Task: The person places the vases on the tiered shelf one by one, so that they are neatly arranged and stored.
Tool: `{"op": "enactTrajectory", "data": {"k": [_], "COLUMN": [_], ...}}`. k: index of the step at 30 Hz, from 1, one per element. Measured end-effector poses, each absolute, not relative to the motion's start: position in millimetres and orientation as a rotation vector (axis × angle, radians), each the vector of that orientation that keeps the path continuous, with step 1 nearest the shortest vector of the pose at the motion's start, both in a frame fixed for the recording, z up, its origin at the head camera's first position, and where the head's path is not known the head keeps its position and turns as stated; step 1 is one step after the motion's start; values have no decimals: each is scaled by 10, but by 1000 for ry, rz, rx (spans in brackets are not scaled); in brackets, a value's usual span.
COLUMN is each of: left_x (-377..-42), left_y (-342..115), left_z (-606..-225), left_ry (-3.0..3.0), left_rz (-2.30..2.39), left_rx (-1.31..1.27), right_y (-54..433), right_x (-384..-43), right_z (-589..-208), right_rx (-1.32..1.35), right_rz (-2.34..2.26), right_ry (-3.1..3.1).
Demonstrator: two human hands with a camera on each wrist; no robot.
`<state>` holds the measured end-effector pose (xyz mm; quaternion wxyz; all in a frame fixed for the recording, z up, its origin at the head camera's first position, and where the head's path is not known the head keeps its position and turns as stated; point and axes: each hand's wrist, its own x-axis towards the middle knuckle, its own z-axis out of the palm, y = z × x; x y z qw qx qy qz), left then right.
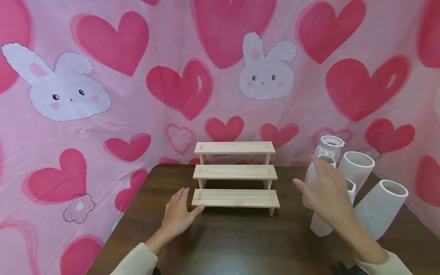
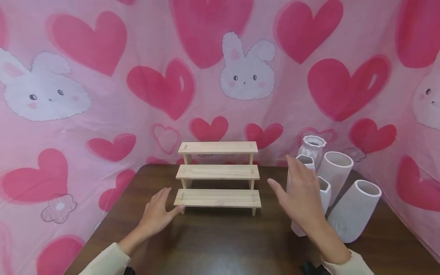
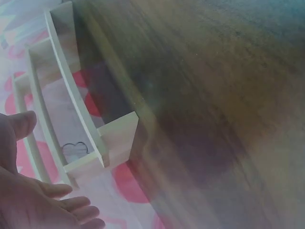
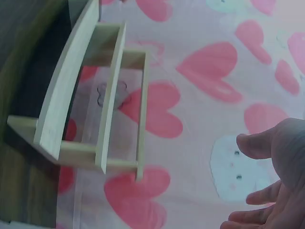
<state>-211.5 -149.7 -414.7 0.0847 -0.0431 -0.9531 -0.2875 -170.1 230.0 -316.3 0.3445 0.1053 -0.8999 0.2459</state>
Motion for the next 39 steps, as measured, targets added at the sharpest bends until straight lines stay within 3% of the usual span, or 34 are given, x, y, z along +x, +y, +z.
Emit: {"op": "enactTrajectory", "data": {"k": [9,16,25,39], "left_x": [-2144,-2264,-2346,-2422], "left_y": [-1501,-1545,-1543,-1502], "left_z": [-4298,-4432,-4495,-4634], "left_ry": [-2785,-2719,-2569,-2401], "left_rz": [-1107,-1406,-1827,-2001], "left_rx": [-68,21,25,90], "right_y": [2889,3174,3234,3273], "right_x": [-1618,-1589,-1599,-1630], "right_z": [-3069,-3252,-3479,-3655], "right_rx": [30,-3,-34,-40], "right_rz": [869,1115,1159,1102], "right_ry": [-2537,-2655,-2689,-2526]}}
